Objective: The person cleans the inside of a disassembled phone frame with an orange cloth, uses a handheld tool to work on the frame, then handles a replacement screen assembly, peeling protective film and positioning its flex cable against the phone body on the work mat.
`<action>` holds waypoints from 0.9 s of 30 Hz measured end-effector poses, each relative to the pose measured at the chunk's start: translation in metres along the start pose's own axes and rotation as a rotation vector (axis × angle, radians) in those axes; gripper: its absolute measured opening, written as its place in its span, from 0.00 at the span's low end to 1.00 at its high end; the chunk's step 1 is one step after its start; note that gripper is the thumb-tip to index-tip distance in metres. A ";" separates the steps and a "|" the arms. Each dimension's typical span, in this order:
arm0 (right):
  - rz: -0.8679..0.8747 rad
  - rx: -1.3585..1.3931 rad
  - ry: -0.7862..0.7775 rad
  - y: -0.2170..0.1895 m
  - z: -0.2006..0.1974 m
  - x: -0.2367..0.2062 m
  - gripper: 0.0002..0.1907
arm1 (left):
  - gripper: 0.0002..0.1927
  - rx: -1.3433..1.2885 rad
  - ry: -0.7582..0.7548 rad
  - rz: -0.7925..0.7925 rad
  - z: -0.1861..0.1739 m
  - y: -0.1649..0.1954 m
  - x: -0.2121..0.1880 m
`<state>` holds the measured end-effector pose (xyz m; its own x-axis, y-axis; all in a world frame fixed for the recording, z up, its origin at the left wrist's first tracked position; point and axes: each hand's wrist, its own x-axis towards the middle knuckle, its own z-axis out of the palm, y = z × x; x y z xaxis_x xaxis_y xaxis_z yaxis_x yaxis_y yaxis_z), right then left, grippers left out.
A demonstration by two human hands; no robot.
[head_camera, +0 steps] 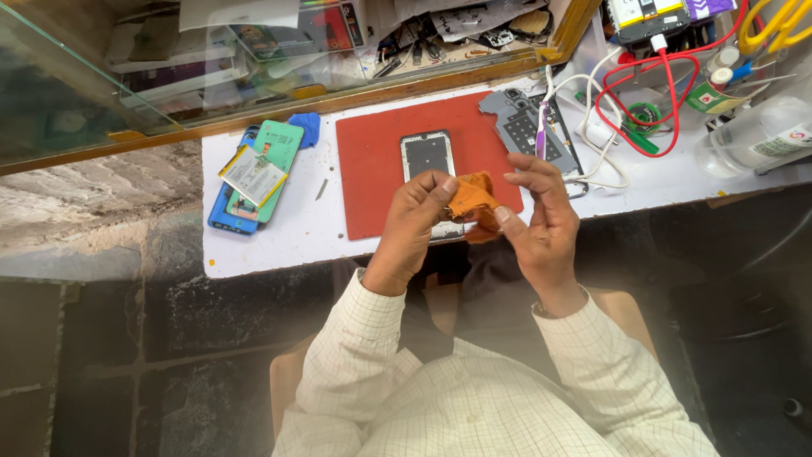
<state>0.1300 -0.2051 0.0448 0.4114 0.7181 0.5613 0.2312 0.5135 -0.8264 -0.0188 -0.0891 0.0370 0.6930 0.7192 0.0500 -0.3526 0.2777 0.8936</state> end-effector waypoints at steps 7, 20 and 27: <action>0.224 0.057 -0.010 -0.008 0.007 0.003 0.16 | 0.07 -0.019 -0.016 0.009 0.008 -0.007 -0.003; 0.291 0.237 0.195 0.008 0.004 -0.021 0.10 | 0.08 -0.073 0.065 0.112 0.039 -0.045 -0.006; 0.227 0.016 0.106 0.007 -0.010 -0.020 0.14 | 0.17 0.405 0.031 0.102 0.036 -0.013 -0.008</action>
<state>0.1321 -0.2199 0.0272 0.5413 0.7633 0.3526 0.1084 0.3525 -0.9295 0.0032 -0.1218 0.0409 0.6458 0.7506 0.1398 -0.1387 -0.0648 0.9882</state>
